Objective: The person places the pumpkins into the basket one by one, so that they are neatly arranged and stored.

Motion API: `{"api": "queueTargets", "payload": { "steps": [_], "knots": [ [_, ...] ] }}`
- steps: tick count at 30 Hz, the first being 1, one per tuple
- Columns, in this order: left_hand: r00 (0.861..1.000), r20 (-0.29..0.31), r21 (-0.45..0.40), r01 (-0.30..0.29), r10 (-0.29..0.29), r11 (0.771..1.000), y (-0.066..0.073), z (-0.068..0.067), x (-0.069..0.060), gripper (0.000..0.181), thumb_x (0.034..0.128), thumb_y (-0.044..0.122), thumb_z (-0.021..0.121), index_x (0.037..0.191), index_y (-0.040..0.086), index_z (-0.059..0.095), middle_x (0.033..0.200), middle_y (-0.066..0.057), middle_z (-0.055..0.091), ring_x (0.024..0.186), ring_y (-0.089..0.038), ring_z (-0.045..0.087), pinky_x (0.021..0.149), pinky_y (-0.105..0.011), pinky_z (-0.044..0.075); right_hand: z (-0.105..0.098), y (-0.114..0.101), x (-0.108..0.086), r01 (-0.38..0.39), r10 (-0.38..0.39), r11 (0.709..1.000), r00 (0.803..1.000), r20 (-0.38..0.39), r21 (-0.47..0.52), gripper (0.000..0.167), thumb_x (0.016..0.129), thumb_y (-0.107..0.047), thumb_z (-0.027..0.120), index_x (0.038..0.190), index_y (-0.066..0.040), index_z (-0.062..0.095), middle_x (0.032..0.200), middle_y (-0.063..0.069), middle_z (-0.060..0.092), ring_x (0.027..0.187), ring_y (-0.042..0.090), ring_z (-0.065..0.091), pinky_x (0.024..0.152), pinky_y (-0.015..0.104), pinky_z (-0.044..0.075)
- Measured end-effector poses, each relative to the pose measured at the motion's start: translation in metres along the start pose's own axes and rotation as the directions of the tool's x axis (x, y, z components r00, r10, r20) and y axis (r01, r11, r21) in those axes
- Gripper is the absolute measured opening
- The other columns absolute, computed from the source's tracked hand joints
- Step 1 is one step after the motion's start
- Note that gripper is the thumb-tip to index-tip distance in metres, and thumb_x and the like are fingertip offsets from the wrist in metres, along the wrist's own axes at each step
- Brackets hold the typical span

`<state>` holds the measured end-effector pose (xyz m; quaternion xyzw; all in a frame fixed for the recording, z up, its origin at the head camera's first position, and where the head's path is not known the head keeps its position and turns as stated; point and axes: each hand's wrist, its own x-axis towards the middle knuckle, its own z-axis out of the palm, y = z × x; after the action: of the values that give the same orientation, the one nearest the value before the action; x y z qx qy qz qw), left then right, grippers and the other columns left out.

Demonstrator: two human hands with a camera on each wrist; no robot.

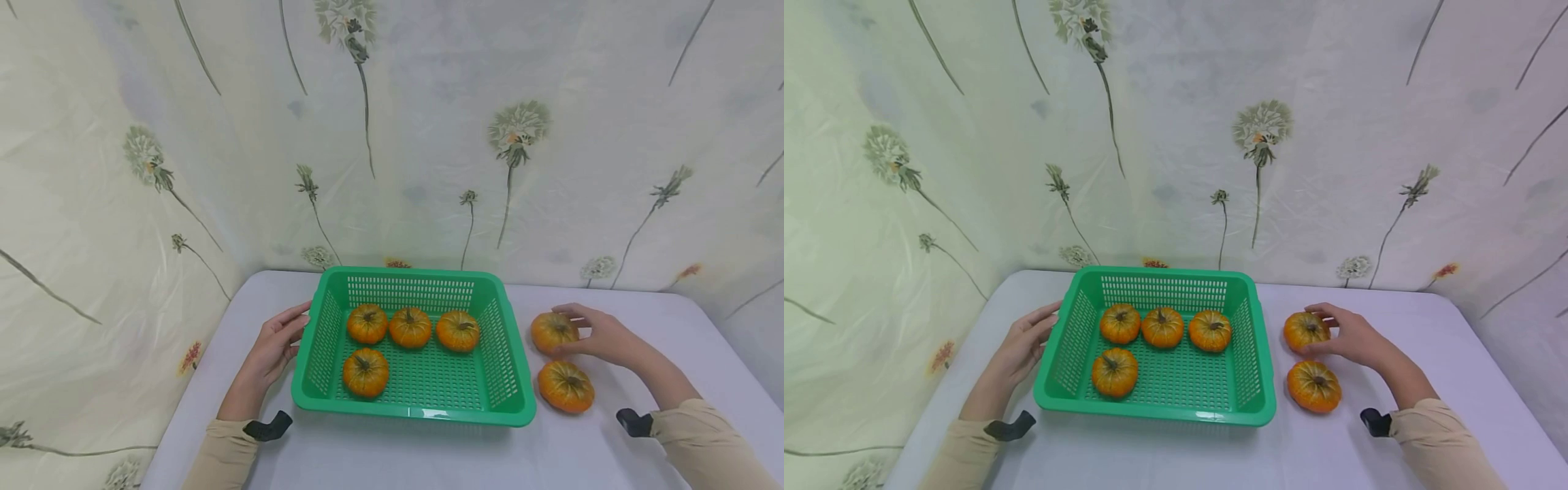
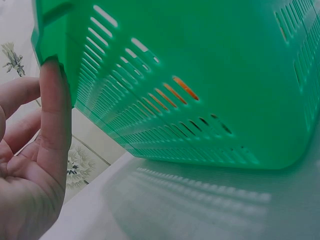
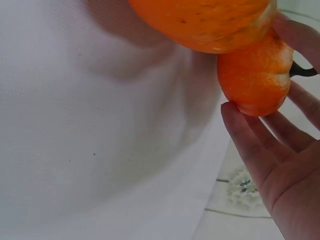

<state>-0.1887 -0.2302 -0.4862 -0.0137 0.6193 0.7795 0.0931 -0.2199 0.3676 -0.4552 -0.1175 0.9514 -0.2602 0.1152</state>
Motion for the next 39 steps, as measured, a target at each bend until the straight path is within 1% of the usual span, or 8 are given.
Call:
{"api": "queueTargets", "payload": {
  "steps": [7, 16, 22, 26, 34, 39],
  "knots": [
    [1.0, -0.004, 0.009, -0.002, 0.002, 1.0, -0.001, 0.0, 0.0, 0.053, 0.1056, 0.019, 0.061, 0.154, 0.004, 0.044, 0.104, 0.006, 0.074, 0.088, -0.005, 0.075, 0.073, -0.022, 0.066, -0.009, -0.004, -0.001, 0.023, -0.023, 1.0, 1.0, -0.016, 0.007, 0.086, 0.083, -0.049, 0.085, 0.149, -0.007, 0.049, 0.145, 0.028, 0.055, 0.13, 0.054, 0.051, 0.093, 0.06, 0.061],
    [1.0, -0.002, 0.008, -0.004, 0.004, 1.0, -0.001, 0.0, 0.0, 0.053, 0.1056, 0.018, 0.061, 0.154, 0.004, 0.044, 0.103, 0.006, 0.074, 0.088, -0.005, 0.075, 0.072, -0.021, 0.066, -0.019, -0.017, -0.006, 0.029, -0.028, 0.999, 0.999, -0.022, 0.032, 0.087, 0.083, -0.052, 0.084, 0.15, -0.009, 0.048, 0.147, 0.026, 0.054, 0.133, 0.053, 0.05, 0.094, 0.058, 0.062],
    [1.0, 0.0, 0.001, 0.002, -0.002, 1.0, -0.001, 0.0, 0.001, 0.053, 0.1059, 0.018, 0.061, 0.154, 0.004, 0.044, 0.104, 0.006, 0.074, 0.088, -0.004, 0.075, 0.072, -0.021, 0.066, -0.026, -0.026, -0.005, 0.043, -0.042, 0.999, 0.999, -0.034, 0.033, 0.088, 0.083, -0.052, 0.084, 0.15, -0.009, 0.047, 0.148, 0.026, 0.053, 0.134, 0.053, 0.049, 0.094, 0.057, 0.063],
    [1.0, 0.0, -0.001, 0.004, -0.004, 1.0, -0.001, 0.0, 0.0, 0.053, 0.1057, 0.019, 0.061, 0.154, 0.004, 0.045, 0.104, 0.006, 0.074, 0.089, -0.005, 0.075, 0.072, -0.021, 0.066, -0.03, -0.034, -0.005, 0.077, -0.075, 0.997, 0.996, -0.043, 0.03, 0.088, 0.083, -0.049, 0.085, 0.15, -0.008, 0.048, 0.148, 0.025, 0.054, 0.133, 0.052, 0.05, 0.094, 0.055, 0.063],
    [1.0, 0.014, -0.01, -0.003, 0.003, 1.0, 0.0, 0.0, -0.001, 0.054, 0.106, 0.019, 0.061, 0.155, 0.004, 0.043, 0.105, 0.006, 0.074, 0.089, -0.004, 0.075, 0.071, -0.02, 0.065, -0.039, -0.054, -0.004, 0.127, -0.126, 0.991, 0.991, -0.035, 0.04, 0.082, 0.083, -0.046, 0.086, 0.148, -0.01, 0.05, 0.145, 0.019, 0.057, 0.133, 0.047, 0.053, 0.092, 0.043, 0.065],
    [1.0, 0.013, -0.012, -0.002, 0.002, 1.0, 0.0, 0.0, 0.0, 0.054, 0.1056, 0.018, 0.061, 0.155, 0.004, 0.044, 0.106, 0.006, 0.075, 0.089, -0.005, 0.075, 0.071, -0.02, 0.065, -0.043, -0.068, -0.004, 0.145, -0.144, 0.989, 0.989, -0.027, 0.037, 0.079, 0.085, -0.044, 0.085, 0.147, -0.01, 0.051, 0.145, 0.018, 0.058, 0.133, 0.047, 0.053, 0.093, 0.043, 0.064]
  ]
}}
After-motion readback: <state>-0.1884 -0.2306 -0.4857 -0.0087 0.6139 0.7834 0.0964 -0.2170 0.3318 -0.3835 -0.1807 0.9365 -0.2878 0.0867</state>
